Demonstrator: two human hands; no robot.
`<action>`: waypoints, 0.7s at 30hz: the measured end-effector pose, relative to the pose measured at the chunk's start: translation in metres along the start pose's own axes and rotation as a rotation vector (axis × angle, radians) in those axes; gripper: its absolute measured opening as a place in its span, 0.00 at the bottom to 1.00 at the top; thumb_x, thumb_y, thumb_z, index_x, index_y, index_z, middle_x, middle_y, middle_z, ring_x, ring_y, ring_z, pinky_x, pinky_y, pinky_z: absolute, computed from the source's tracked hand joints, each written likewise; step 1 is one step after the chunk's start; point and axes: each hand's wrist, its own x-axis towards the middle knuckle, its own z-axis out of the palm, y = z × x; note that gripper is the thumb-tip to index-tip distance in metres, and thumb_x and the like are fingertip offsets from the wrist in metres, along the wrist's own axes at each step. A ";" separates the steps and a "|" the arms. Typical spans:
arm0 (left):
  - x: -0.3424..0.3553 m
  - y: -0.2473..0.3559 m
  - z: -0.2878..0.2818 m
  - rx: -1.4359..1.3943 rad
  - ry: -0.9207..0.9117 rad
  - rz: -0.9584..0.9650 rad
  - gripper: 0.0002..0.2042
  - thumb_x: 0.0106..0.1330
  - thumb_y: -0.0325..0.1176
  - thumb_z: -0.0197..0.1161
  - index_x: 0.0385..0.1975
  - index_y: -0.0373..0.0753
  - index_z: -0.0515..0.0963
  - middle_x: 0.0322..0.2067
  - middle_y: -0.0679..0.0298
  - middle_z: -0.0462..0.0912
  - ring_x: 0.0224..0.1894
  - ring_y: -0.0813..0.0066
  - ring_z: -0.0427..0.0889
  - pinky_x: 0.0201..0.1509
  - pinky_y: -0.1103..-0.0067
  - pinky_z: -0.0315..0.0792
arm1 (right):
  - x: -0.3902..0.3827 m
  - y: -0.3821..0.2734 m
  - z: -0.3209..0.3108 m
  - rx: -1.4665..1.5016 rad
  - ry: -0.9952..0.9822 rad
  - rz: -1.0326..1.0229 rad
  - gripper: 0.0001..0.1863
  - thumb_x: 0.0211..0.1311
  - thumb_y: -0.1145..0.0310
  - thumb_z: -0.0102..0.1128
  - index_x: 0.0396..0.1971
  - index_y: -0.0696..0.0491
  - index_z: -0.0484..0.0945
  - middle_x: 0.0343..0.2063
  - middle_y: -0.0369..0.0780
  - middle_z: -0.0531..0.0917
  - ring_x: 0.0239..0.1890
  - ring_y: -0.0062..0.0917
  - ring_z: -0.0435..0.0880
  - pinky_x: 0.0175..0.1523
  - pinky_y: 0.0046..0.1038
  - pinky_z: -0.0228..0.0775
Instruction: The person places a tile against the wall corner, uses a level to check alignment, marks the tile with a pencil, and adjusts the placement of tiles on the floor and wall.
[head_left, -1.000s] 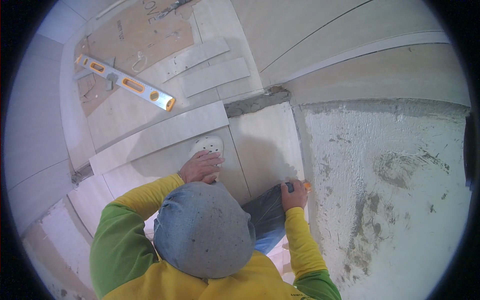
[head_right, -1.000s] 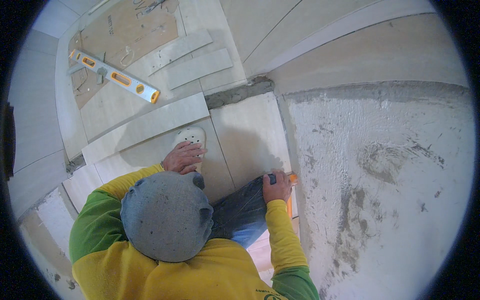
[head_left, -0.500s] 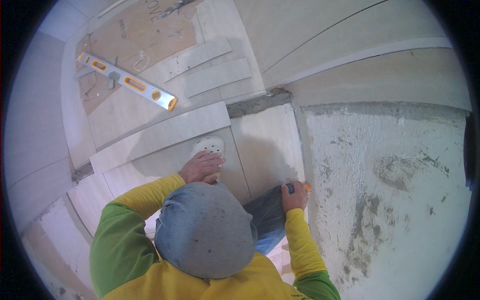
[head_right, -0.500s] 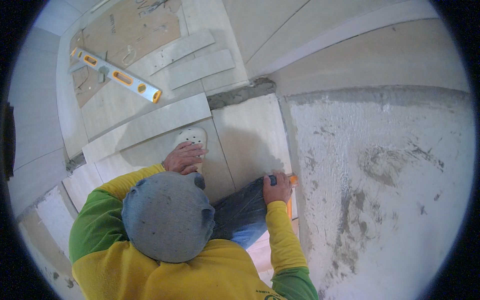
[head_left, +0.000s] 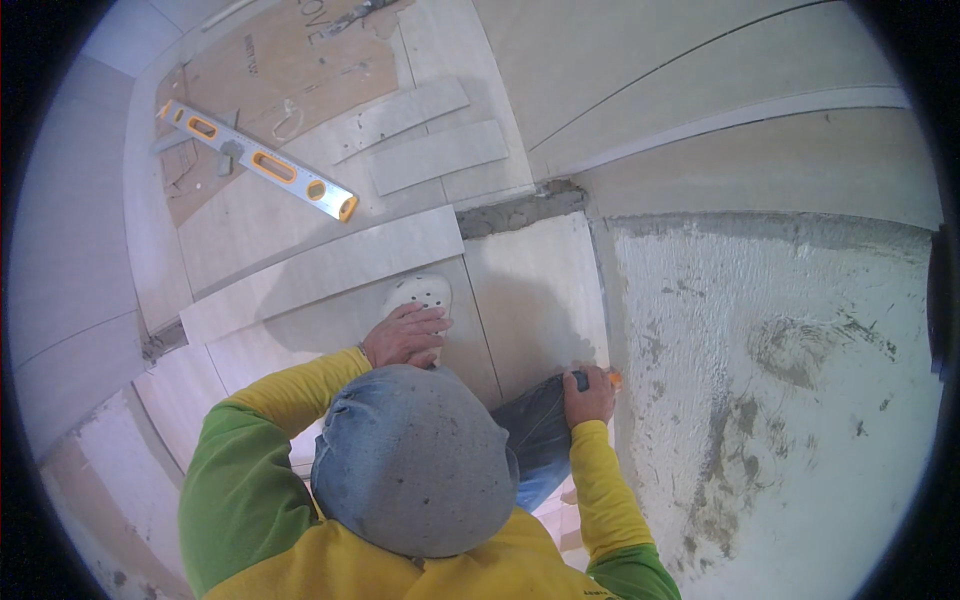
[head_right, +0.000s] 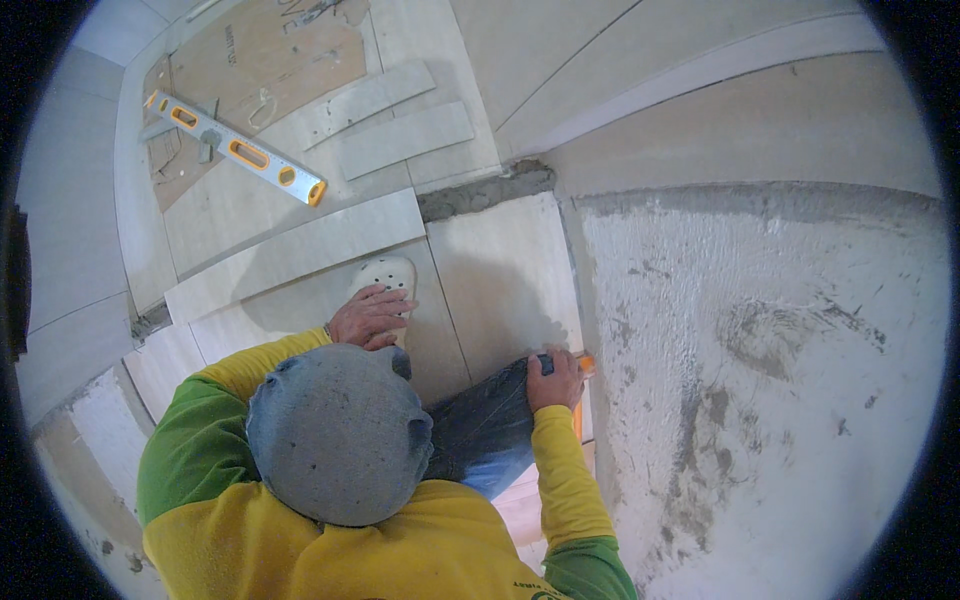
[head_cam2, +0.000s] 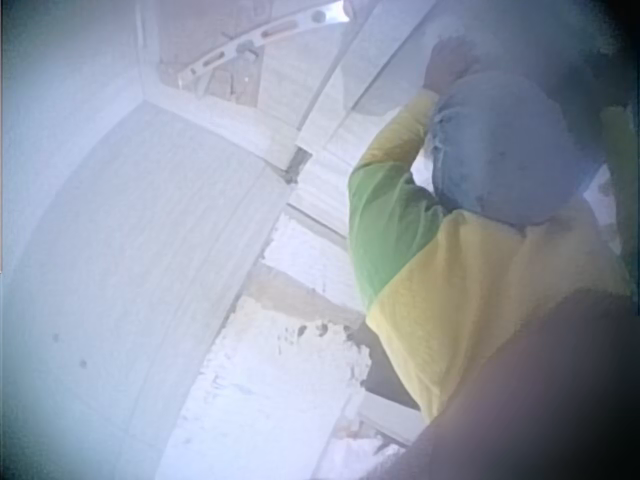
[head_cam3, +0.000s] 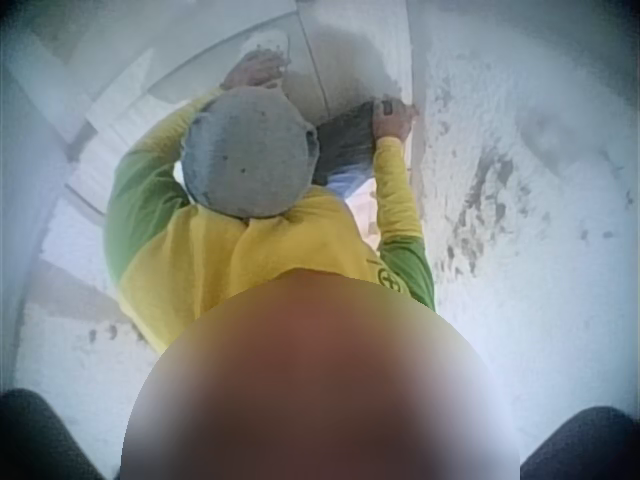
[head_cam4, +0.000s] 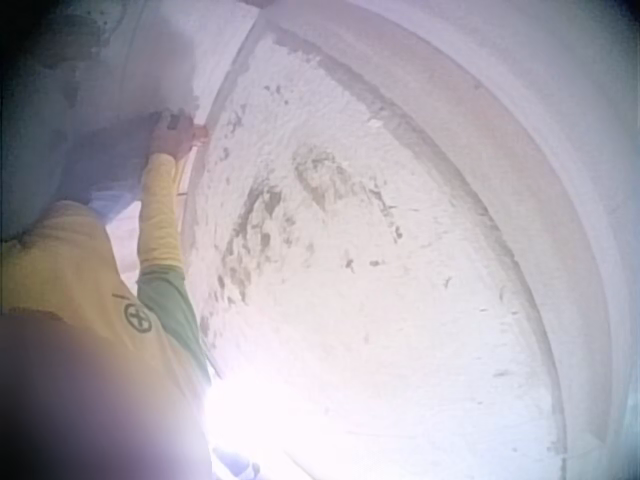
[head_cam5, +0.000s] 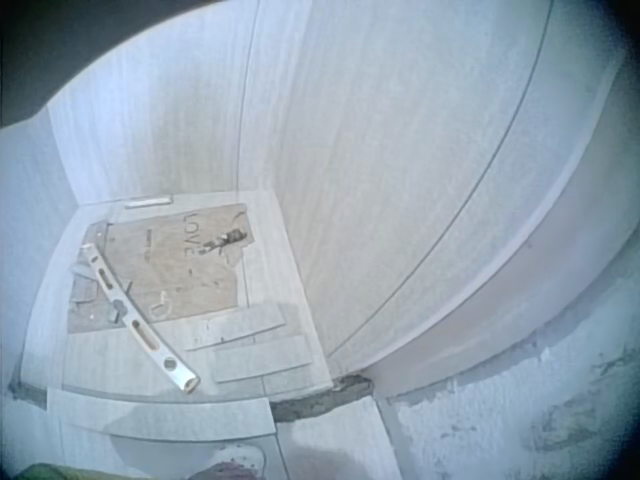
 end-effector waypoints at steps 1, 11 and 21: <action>0.000 0.000 0.000 -0.001 -0.002 0.002 0.13 0.63 0.40 0.58 0.43 0.43 0.80 0.59 0.60 0.73 0.68 0.64 0.62 0.71 0.61 0.52 | 0.000 0.000 0.000 0.000 0.001 -0.001 0.20 0.52 0.53 0.64 0.42 0.49 0.81 0.51 0.45 0.78 0.55 0.42 0.74 0.60 0.42 0.64; 0.000 0.001 0.000 0.014 -0.004 -0.006 0.13 0.64 0.41 0.57 0.43 0.43 0.80 0.59 0.60 0.73 0.68 0.64 0.62 0.71 0.61 0.52 | 0.000 -0.004 -0.005 0.011 -0.051 0.048 0.21 0.53 0.51 0.62 0.43 0.48 0.82 0.52 0.45 0.77 0.56 0.42 0.73 0.61 0.42 0.63; -0.001 -0.003 0.004 0.006 -0.010 -0.001 0.13 0.62 0.40 0.62 0.43 0.43 0.80 0.61 0.63 0.71 0.68 0.63 0.63 0.70 0.58 0.53 | 0.001 0.000 -0.003 0.035 -0.066 0.048 0.21 0.53 0.52 0.63 0.45 0.47 0.81 0.53 0.46 0.77 0.57 0.41 0.72 0.63 0.41 0.61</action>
